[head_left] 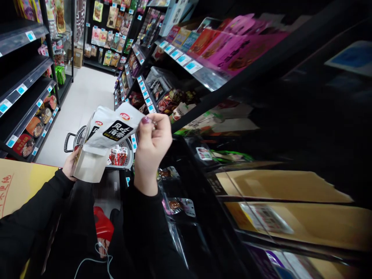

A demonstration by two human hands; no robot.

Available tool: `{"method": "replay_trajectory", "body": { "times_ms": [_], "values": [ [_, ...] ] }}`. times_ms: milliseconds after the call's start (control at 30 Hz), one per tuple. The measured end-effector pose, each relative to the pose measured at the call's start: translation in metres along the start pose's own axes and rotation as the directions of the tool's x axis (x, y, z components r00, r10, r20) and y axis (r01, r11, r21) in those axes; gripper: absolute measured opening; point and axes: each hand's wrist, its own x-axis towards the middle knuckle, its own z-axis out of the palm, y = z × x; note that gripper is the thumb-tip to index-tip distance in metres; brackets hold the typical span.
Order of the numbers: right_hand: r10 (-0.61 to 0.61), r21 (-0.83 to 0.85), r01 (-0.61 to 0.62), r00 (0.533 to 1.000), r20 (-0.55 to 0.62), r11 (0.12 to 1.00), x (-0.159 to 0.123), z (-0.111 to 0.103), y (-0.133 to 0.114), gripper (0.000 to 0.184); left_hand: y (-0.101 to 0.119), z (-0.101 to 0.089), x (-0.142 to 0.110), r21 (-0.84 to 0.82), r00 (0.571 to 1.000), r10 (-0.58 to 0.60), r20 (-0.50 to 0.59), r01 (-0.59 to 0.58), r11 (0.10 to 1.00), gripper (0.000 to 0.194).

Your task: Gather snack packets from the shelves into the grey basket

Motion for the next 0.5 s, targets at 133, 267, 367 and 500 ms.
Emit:
{"method": "replay_trajectory", "body": {
  "times_ms": [133,267,367,500],
  "values": [
    [0.064,-0.028,-0.066,0.995,-0.082,0.997,0.004,-0.007,-0.011,0.020,-0.001,0.001,0.000,-0.027,0.998,0.065,0.002,-0.065,0.998,0.053],
    [0.081,-0.064,-0.086,0.994,-0.076,0.994,0.003,-0.012,-0.011,0.022,-0.003,0.003,0.002,-0.007,0.995,0.091,0.029,-0.091,0.996,0.051],
    [0.101,-0.075,-0.106,0.992,-0.069,0.992,0.003,-0.013,-0.005,0.023,-0.002,0.002,0.002,-0.006,0.994,0.103,0.019,-0.103,0.995,0.050],
    [0.218,0.147,-0.215,0.976,0.001,0.965,0.008,-0.013,0.006,0.023,0.000,0.004,-0.001,-0.012,0.998,0.055,0.002,-0.055,0.998,0.050]
  ]
}}
